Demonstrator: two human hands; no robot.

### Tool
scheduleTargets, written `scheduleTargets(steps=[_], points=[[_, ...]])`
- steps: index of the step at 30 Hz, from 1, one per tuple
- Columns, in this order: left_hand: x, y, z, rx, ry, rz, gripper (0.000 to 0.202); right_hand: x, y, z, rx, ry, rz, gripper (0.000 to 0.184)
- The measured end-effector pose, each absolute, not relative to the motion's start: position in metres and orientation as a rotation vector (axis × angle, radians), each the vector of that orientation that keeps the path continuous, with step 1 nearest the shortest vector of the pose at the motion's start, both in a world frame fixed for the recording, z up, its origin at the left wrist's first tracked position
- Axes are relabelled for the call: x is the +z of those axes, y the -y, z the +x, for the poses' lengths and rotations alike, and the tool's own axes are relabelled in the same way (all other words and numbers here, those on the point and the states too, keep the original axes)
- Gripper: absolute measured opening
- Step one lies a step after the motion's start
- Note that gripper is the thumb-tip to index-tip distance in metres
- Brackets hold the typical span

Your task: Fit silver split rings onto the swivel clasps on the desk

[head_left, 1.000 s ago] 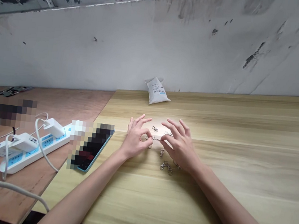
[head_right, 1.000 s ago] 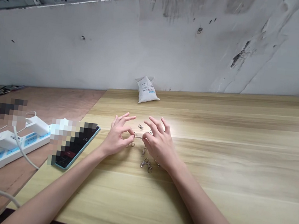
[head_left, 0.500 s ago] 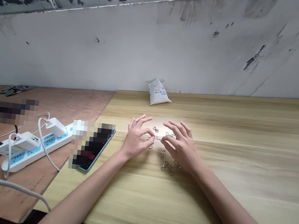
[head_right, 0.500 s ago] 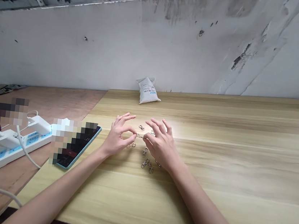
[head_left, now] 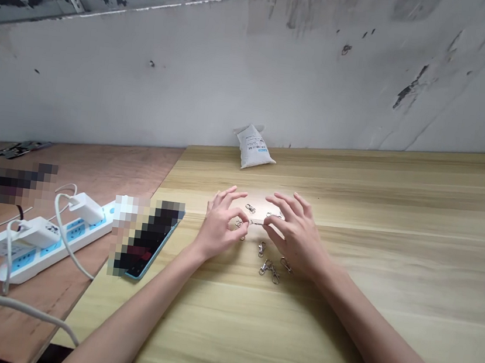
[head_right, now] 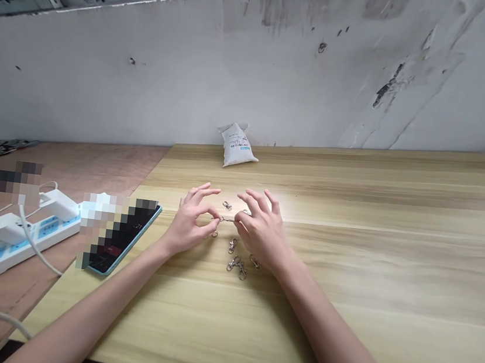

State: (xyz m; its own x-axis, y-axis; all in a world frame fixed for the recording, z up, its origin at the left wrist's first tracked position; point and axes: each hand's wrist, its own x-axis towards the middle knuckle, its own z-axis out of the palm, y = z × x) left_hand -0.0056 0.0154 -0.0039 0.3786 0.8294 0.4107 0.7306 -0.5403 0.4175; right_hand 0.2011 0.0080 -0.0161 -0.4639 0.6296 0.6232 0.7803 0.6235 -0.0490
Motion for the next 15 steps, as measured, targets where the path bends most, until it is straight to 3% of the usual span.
scheduleTargets(steps=[6,15], points=[[-0.0047,-0.0127,-0.0045,0.719,-1.366,2.743,0.011,-0.0138,-0.008,0.2009,-0.505,2.289,-1.004,0.016],[-0.0059,-0.0194,-0.0114,0.932,-1.332,2.308,0.012,-0.0178,-0.0068,0.1972,-0.212,2.011,-1.057,0.01]])
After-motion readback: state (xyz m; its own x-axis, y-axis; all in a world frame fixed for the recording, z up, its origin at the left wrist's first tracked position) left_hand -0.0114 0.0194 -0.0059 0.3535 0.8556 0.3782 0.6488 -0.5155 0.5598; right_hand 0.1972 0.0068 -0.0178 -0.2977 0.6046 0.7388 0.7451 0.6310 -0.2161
